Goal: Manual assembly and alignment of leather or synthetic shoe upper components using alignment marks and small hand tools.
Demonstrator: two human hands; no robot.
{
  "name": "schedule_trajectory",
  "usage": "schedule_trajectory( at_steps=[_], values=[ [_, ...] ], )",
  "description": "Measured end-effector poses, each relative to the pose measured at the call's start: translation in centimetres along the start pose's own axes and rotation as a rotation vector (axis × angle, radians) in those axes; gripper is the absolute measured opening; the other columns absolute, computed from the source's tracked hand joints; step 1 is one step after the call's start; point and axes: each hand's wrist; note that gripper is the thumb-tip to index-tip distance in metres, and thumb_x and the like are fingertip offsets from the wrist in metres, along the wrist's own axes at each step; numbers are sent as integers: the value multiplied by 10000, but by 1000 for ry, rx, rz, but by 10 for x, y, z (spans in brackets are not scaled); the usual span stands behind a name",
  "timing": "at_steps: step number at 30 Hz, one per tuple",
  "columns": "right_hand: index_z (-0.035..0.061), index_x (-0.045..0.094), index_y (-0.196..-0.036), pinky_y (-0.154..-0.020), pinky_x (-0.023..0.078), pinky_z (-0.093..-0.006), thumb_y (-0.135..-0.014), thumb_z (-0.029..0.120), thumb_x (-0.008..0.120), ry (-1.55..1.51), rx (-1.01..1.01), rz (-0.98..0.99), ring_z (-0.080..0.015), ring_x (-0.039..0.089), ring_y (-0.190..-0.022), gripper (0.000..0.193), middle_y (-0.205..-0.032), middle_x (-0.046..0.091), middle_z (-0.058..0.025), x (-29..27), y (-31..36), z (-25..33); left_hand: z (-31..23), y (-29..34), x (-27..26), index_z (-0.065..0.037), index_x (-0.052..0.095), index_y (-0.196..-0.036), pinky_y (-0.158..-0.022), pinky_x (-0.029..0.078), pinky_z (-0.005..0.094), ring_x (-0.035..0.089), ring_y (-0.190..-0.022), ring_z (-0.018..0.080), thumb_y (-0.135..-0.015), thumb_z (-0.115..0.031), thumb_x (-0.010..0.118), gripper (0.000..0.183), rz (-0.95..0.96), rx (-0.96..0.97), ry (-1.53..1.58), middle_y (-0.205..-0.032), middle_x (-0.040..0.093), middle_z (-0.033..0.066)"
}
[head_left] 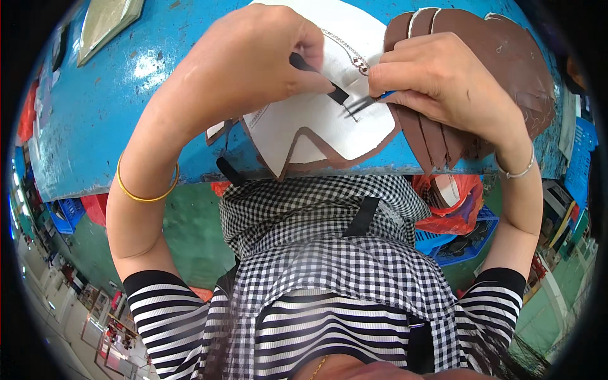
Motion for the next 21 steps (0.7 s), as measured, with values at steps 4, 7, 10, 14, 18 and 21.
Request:
schedule_trajectory(
  at_steps=[4,7,10,14,18,21],
  values=[
    [65,621,-901,-653,473,-390,-800,135,722,-233,-24,62,-298,622,-777,160,-820,626,-87,-7,-12,-5,11,3,-11,6,650,-812,-520,350,298,421,-561,93,-830,-144,738,175,16,-28,-171,-604,515,25],
    [78,619,-914,-642,476,-382,-808,134,715,-114,-28,18,-286,635,-768,153,-813,635,-82,-2,-18,-3,14,4,-14,2,649,-831,-515,331,291,401,-555,89,-850,-160,720,177,39,-38,-74,-597,477,12],
    [102,615,-948,-613,473,-373,-825,154,710,4,91,43,-264,638,-735,164,-798,635,-72,1,-23,7,19,3,-11,2,651,-858,-517,325,275,398,-561,79,-875,-165,697,175,24,14,-111,-601,462,3],
    [118,607,-987,-598,478,-368,-853,158,692,30,140,72,-244,644,-707,164,-819,648,-63,-9,-28,8,22,6,-10,2,655,-892,-526,329,262,408,-585,70,-899,-158,676,162,19,6,-96,-632,477,1],
    [74,587,-1011,-574,474,-418,-968,395,588,-53,395,200,-350,631,-635,324,-709,634,-119,-24,-37,15,29,8,-7,-6,657,-931,-534,338,262,419,-609,68,-912,-166,670,162,-13,63,-11,-662,492,-1],
    [83,588,-996,-578,471,-425,-966,388,594,-81,241,125,-353,627,-634,307,-708,630,-123,-5,-40,-1,27,8,-9,-12,660,-963,-543,347,259,427,-624,66,-923,-173,664,166,5,34,-33,-681,498,1]
  ],
)
Point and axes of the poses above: each hand's wrist, its own y-axis away from the middle knuckle, its own x-axis out of the palm, z = x × y
